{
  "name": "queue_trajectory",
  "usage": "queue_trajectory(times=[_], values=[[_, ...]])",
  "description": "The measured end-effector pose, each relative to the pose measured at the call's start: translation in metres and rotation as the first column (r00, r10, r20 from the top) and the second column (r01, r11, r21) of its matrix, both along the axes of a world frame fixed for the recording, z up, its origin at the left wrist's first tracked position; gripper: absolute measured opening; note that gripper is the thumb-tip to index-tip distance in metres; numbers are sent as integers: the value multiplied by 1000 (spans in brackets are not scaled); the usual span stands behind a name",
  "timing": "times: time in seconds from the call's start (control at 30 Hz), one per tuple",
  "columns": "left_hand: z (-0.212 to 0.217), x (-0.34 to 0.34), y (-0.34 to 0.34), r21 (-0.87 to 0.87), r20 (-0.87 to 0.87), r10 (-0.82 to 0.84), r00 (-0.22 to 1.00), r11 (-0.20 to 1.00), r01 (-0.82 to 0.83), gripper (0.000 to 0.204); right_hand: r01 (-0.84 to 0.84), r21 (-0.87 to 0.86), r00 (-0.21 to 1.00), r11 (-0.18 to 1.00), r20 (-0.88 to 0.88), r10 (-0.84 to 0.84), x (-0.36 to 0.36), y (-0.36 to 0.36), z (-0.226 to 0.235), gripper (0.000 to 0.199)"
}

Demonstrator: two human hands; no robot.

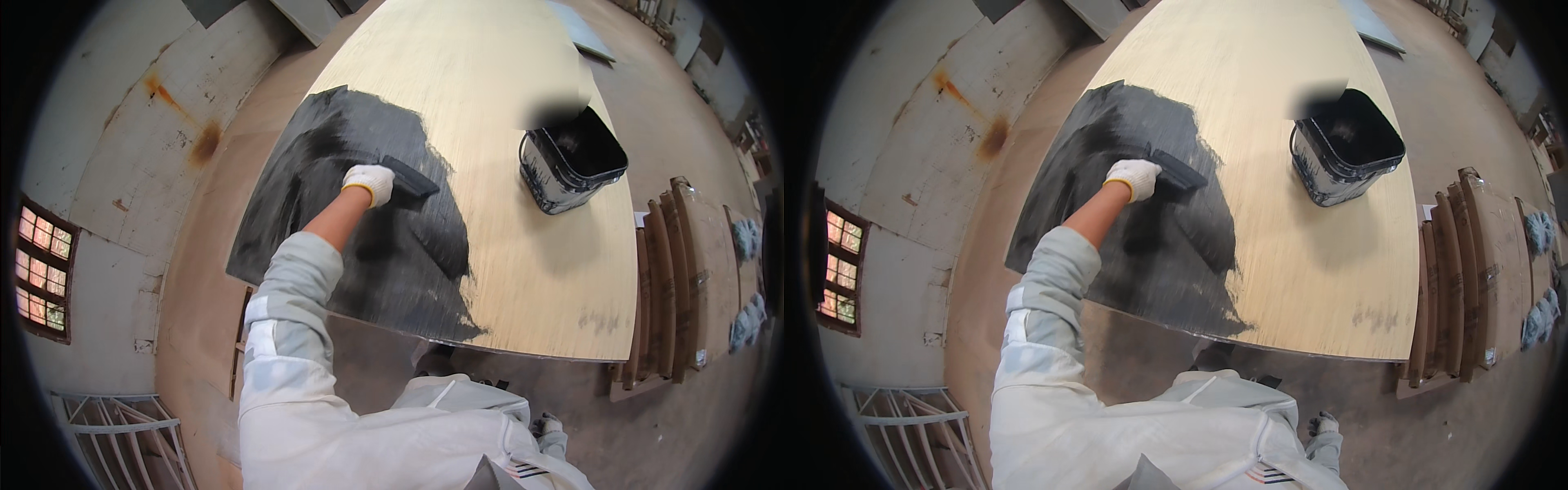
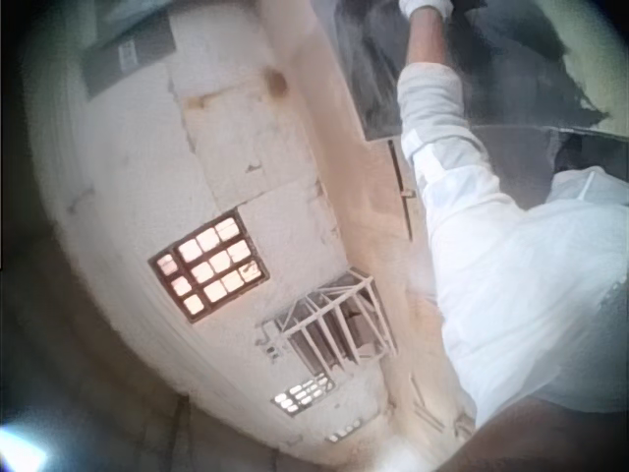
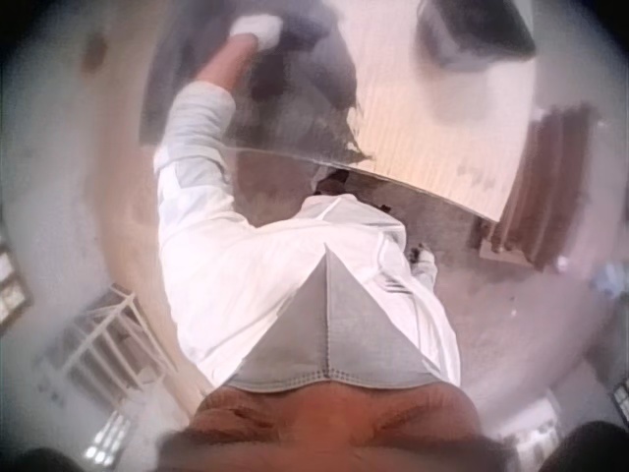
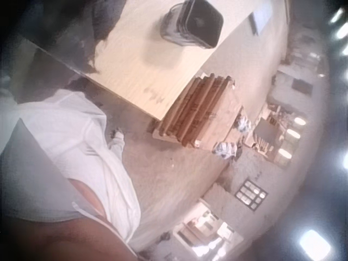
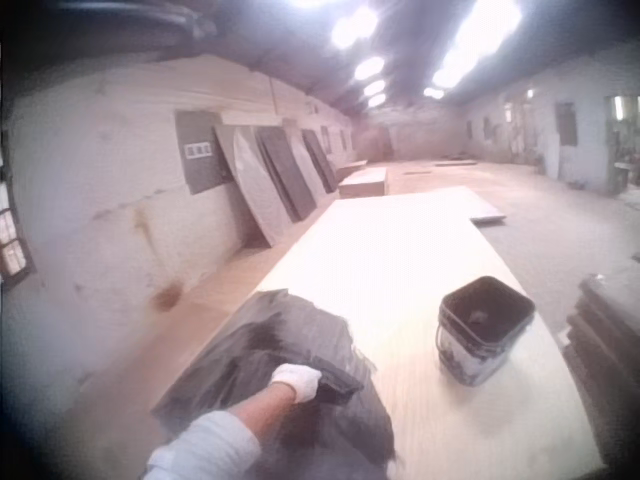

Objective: The person applies black paint to a large wooden board using a brush. They repeatedly dip the brush into a paint container and spread the paint across the surface in broad strokes, gradually covering more of the board.

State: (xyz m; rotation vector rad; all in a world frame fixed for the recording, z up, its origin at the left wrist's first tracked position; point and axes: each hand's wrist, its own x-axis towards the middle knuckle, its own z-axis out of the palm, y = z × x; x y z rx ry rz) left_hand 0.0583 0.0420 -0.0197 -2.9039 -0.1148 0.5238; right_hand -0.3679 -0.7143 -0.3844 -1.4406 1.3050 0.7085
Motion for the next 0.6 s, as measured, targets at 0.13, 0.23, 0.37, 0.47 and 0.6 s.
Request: queue_trajectory(times=[0.13, 0.23, 0.37, 0.47, 0.6], values=[[4, 50, -17, -46, 20, -35, 999, 998, 35, 33, -4, -5, 1000, 1000, 23, 4, 5, 7, 18, 56], [5, 50, 12, -14, -18, -139, 990, 990, 139, 33, 47, -18, 996, 999, 78, -46, 7, 33, 60, 59], [26, 61, 37, 27, -121, -30, 992, 999, 33, 32, 150, -8, 987, 989, 58, -149, -44, 41, 50, 58], [29, 38, 0, 6, -124, -208, 970, 978, 210, 31, 193, -27, 981, 981, -3, -193, -75, 53, 44, 55], [19, 50, 18, 30, -63, -79, 995, 996, 81, 29, 154, -14, 985, 988, -75, -154, -85, 78, 36, 53]])
